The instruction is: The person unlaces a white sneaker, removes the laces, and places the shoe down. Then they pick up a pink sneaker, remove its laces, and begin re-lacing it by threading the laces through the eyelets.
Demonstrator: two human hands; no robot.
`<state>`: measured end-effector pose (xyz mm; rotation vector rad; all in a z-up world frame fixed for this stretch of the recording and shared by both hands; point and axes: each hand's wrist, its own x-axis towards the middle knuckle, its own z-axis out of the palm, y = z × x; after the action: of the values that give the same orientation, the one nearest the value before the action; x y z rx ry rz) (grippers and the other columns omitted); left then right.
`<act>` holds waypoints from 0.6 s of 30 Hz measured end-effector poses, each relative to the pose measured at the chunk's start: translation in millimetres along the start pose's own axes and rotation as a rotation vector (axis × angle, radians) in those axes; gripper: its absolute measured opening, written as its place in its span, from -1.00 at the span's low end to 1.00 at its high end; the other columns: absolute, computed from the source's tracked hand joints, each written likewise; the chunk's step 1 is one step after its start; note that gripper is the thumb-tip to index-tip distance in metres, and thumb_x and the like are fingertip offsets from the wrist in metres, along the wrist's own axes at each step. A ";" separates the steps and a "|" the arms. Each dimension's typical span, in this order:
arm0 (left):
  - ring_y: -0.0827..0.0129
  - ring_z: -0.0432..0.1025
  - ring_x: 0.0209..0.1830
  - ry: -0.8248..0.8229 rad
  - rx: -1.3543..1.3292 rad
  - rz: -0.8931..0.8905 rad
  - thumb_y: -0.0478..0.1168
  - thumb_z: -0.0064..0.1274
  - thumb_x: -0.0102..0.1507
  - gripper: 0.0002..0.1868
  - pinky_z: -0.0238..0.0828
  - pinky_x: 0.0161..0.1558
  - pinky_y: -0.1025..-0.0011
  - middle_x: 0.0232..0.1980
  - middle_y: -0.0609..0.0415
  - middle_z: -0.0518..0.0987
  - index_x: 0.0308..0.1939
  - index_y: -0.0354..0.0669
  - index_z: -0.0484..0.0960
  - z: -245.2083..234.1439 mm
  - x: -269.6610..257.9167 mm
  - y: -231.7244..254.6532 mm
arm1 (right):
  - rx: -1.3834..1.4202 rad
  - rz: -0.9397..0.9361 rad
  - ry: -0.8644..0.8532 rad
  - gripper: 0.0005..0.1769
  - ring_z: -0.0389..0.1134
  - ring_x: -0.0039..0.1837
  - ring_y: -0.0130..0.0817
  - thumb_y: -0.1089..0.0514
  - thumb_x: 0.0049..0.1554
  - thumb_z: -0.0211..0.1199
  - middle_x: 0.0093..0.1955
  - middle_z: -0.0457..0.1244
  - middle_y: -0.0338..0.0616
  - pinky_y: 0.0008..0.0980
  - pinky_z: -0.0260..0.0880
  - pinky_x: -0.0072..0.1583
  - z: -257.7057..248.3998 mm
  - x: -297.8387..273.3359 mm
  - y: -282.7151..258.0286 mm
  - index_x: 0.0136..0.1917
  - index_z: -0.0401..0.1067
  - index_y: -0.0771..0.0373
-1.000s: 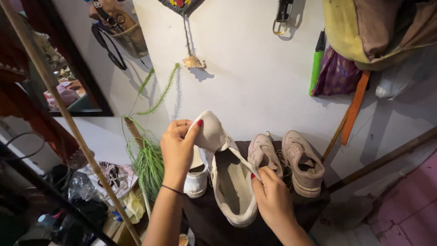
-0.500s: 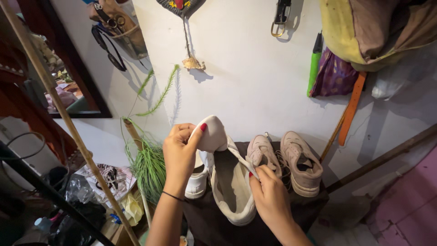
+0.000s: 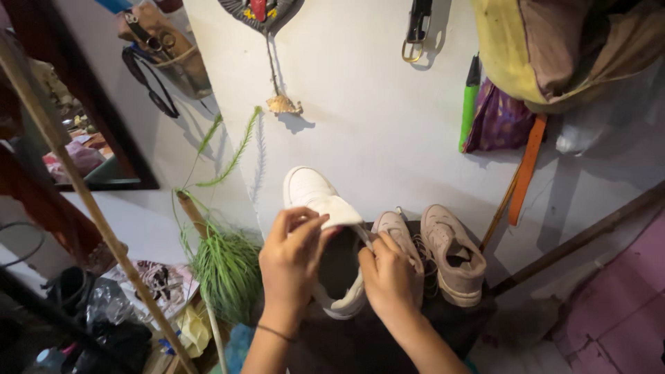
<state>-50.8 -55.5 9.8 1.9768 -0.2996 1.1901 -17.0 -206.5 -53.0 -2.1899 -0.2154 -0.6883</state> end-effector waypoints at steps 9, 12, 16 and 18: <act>0.23 0.59 -0.19 -0.096 0.163 0.294 -0.40 0.20 0.14 -0.83 0.51 -0.19 0.33 -0.09 0.06 0.62 -0.18 -0.26 0.71 10.3 -15.0 -22.3 | 0.165 -0.102 -0.007 -0.85 0.37 -0.20 0.03 0.26 0.08 0.16 -0.18 0.30 0.11 -0.10 0.32 -0.17 20.1 5.3 13.2 -0.20 0.41 0.44; 0.21 0.57 -0.17 -0.256 0.148 0.389 -0.41 0.13 0.07 -0.80 0.52 -0.15 0.31 -0.07 0.07 0.62 -0.23 -0.25 0.71 -4.4 -10.2 -37.6 | 0.203 0.058 -0.092 -0.80 0.38 -0.22 0.00 0.23 0.13 0.13 -0.22 0.31 0.10 -0.12 0.33 -0.14 12.3 12.3 19.6 -0.15 0.46 0.44; 0.18 0.55 -0.09 -0.393 0.136 0.458 -0.38 0.07 -0.01 -0.76 0.49 -0.05 0.28 -0.04 0.10 0.61 -0.27 -0.22 0.69 -18.7 -2.3 -48.8 | 0.229 -0.069 -0.008 -0.71 0.43 -0.17 -0.05 0.22 0.11 0.13 -0.13 0.39 0.05 -0.18 0.37 -0.12 9.8 18.7 21.8 0.04 0.51 0.42; 0.15 0.55 -0.07 -0.411 0.144 0.476 -0.35 0.07 -0.02 -0.76 0.47 0.00 0.27 -0.06 0.10 0.60 -0.28 -0.21 0.70 -19.1 -0.2 -50.4 | 0.272 0.081 -0.066 -0.71 0.44 -0.21 -0.09 0.21 0.13 0.14 -0.15 0.40 0.02 -0.19 0.37 -0.14 13.1 23.2 21.7 0.06 0.53 0.38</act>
<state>-35.0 -8.5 -11.2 2.3508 -0.9611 1.0949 15.7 -212.6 -61.5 -1.9503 -0.2389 -0.5104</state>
